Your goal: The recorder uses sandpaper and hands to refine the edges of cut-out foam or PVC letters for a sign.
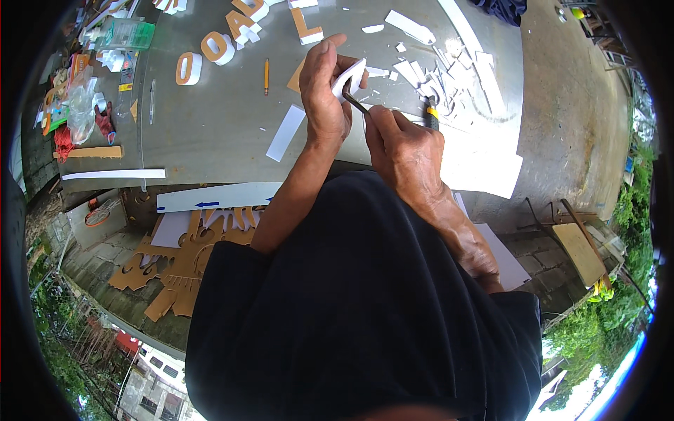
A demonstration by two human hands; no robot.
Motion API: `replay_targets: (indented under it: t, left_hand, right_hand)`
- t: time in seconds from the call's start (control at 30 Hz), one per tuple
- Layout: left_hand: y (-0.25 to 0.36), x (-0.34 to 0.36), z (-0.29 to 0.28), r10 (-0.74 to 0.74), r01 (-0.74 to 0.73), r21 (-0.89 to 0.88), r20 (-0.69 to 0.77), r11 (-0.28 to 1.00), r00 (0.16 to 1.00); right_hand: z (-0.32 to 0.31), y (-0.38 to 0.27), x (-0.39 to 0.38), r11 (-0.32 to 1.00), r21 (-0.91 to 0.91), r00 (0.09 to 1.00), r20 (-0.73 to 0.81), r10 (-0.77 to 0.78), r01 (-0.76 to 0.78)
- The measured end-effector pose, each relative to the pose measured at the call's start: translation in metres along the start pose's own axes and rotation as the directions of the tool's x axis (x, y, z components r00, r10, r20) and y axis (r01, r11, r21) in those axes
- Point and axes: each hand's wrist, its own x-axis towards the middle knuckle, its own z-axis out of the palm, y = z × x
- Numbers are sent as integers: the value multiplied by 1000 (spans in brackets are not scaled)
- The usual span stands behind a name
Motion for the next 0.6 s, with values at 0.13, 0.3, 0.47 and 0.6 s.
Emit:
replay_targets:
  t: [0.13, 0.3, 0.47, 0.6]
  left_hand:
    - [2, -4, 7, -19, 19, -38, 12, 999, 1000]
    - [9, -6, 4, 104, -122, 255, 84, 959, 991]
    - [2, -6, 5, 224, -268, 226, 203, 936, 953]
    - [1, -4, 2, 194, -230, 202, 182, 952, 964]
  right_hand:
    - [6, 2, 5, 998, -53, 999, -33, -18, 16]
    - [16, -2, 12, 996, -92, 1000, -14, -16, 14]
    - [12, -6, 14, 999, 19, 998, -49, 37, -36]
    - [17, 1, 7, 998, 69, 998, -64, 6, -1]
